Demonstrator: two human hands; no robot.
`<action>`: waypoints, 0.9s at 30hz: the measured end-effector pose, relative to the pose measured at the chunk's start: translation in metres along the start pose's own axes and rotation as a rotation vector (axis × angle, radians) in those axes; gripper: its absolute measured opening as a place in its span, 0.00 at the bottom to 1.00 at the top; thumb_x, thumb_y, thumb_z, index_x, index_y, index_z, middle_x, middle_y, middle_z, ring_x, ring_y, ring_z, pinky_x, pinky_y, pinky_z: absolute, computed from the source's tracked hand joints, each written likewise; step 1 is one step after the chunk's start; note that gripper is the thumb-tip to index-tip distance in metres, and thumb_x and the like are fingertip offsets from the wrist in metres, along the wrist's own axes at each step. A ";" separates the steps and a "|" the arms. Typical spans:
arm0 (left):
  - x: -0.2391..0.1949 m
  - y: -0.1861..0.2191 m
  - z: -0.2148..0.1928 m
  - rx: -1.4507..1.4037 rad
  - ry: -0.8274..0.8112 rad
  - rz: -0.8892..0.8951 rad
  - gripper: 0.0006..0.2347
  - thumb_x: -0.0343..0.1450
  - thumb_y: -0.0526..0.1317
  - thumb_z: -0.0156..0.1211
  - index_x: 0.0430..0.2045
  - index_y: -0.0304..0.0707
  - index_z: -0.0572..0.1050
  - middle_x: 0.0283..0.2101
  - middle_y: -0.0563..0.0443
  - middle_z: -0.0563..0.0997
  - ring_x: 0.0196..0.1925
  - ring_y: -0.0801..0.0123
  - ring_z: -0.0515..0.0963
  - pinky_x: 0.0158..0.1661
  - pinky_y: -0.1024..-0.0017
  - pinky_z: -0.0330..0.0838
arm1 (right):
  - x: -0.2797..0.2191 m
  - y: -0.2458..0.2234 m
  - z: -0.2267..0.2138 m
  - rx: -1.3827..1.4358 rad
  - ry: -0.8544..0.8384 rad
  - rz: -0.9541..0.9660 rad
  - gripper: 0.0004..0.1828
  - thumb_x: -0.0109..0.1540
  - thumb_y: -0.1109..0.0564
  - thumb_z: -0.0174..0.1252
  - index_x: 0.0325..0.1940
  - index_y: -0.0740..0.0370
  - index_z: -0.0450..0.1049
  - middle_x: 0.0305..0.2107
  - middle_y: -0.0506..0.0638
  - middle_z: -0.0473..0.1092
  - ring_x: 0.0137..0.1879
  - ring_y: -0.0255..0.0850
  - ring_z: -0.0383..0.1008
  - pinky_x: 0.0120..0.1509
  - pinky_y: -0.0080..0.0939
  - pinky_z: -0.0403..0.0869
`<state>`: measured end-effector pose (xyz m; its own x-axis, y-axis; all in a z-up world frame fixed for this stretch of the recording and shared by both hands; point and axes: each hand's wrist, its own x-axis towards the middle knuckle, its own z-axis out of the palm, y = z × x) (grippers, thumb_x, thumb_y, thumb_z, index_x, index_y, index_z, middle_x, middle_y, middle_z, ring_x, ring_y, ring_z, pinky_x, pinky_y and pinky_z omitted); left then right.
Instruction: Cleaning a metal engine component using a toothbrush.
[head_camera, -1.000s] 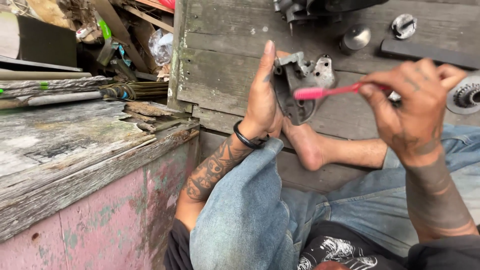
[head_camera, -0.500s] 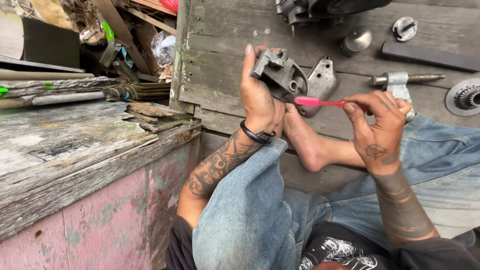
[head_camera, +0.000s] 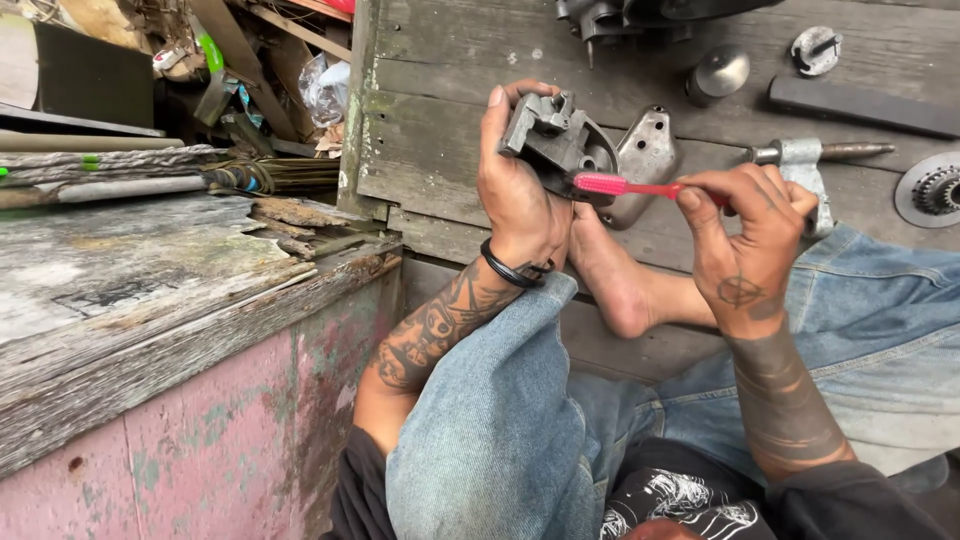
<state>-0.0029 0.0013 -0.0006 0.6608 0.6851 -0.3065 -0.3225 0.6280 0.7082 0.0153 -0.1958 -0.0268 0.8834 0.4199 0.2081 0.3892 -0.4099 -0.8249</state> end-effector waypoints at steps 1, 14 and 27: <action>-0.002 0.003 0.002 -0.015 0.018 0.031 0.15 0.80 0.46 0.45 0.33 0.34 0.75 0.36 0.45 0.79 0.33 0.62 0.79 0.36 0.67 0.75 | -0.001 0.001 0.001 -0.017 -0.017 -0.005 0.14 0.76 0.49 0.57 0.44 0.59 0.80 0.32 0.46 0.70 0.41 0.41 0.65 0.64 0.46 0.54; 0.001 0.002 0.000 -0.130 0.116 -0.021 0.12 0.78 0.45 0.51 0.33 0.35 0.75 0.34 0.46 0.79 0.34 0.64 0.79 0.37 0.68 0.76 | -0.005 0.016 -0.002 -0.060 -0.025 -0.003 0.14 0.76 0.49 0.58 0.43 0.59 0.80 0.32 0.46 0.71 0.40 0.41 0.67 0.63 0.45 0.53; 0.010 -0.014 -0.012 -0.117 0.265 -0.148 0.12 0.77 0.47 0.52 0.30 0.40 0.74 0.30 0.46 0.81 0.29 0.62 0.80 0.33 0.67 0.77 | -0.006 0.005 -0.003 -0.132 0.001 -0.044 0.12 0.76 0.52 0.60 0.42 0.58 0.81 0.35 0.48 0.74 0.44 0.45 0.66 0.63 0.48 0.51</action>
<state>0.0001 0.0040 -0.0215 0.5119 0.6460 -0.5663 -0.3219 0.7554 0.5708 0.0130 -0.2029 -0.0303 0.8647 0.4394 0.2433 0.4587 -0.4936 -0.7389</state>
